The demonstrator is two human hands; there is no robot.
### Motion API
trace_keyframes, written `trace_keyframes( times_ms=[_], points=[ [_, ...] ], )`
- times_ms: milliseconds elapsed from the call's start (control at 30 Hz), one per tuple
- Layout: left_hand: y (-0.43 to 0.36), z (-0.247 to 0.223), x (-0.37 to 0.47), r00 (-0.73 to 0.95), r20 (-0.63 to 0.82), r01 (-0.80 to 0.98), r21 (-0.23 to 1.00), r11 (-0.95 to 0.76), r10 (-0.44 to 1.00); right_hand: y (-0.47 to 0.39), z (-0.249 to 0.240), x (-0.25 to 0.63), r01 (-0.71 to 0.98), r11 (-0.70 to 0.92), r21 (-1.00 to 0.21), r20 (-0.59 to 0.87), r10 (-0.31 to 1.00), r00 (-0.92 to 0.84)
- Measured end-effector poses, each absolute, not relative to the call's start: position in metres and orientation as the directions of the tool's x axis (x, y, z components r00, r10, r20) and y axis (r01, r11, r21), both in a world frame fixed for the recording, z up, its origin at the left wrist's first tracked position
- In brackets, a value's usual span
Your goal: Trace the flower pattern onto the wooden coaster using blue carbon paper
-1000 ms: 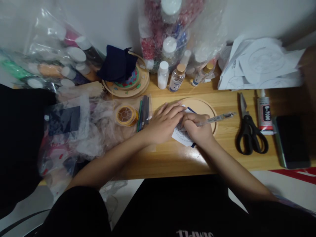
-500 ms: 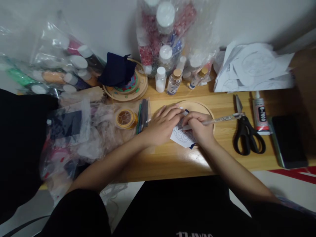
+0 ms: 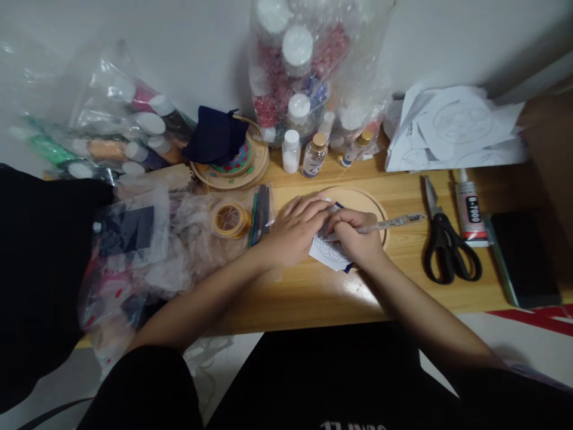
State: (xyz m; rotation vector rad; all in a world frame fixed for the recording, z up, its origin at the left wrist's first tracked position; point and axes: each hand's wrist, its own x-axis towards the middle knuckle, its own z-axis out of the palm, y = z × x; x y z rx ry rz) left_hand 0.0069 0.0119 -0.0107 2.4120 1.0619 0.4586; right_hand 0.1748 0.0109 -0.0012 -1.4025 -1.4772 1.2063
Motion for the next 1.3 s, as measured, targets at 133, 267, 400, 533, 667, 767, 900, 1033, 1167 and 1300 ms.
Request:
trace_keyframes(
  times_ms=[133, 267, 400, 533, 667, 767, 900, 1033, 1167, 1300],
  points=[
    [0.012, -0.010, 0.007, 0.646, 0.114, 0.602, 0.533, -0.595, 0.755, 0.012, -0.003, 0.176, 0.304, -0.046, -0.951, -0.087, 0.989, -0.123],
    [0.012, -0.008, 0.007, 0.647, 0.103, 0.605, 0.533, -0.592, 0.755, 0.012, -0.004, 0.177, 0.310, -0.047, -0.950, -0.090, 0.988, -0.124],
    [0.013, -0.009, 0.007, 0.649, 0.105, 0.609, 0.522, -0.597, 0.754, 0.012, -0.004, 0.176, 0.279, -0.076, -0.957, -0.112, 0.987, -0.113],
    [0.012, -0.009, 0.007, 0.650, 0.116, 0.614, 0.501, -0.610, 0.751, 0.013, -0.002, 0.174, 0.209, -0.135, -0.969, -0.158, 0.982, -0.100],
    [0.012, -0.009, 0.007, 0.647, 0.127, 0.619, 0.489, -0.615, 0.752, 0.017, 0.003, 0.171, 0.138, -0.209, -0.968, -0.223, 0.970, -0.098],
    [0.014, -0.011, 0.007, 0.645, 0.128, 0.618, 0.492, -0.613, 0.753, 0.021, 0.006, 0.172, 0.095, -0.266, -0.959, -0.276, 0.953, -0.125],
    [0.017, -0.005, 0.009, 0.644, 0.131, 0.628, 0.471, -0.619, 0.753, 0.025, 0.006, 0.176, 0.054, -0.317, -0.947, -0.321, 0.933, -0.161],
    [0.010, 0.036, 0.004, 0.585, 0.209, 0.708, 0.339, -0.619, 0.784, 0.026, 0.002, 0.178, 0.027, -0.347, -0.937, -0.344, 0.914, -0.215],
    [-0.009, 0.098, -0.008, 0.541, 0.313, 0.786, 0.142, -0.602, 0.780, 0.026, -0.003, 0.181, 0.011, -0.348, -0.938, -0.338, 0.903, -0.264],
    [-0.023, 0.133, -0.017, 0.549, 0.215, 0.822, 0.037, -0.568, 0.808, 0.027, -0.005, 0.184, 0.002, -0.352, -0.936, -0.336, 0.891, -0.304]
  ],
)
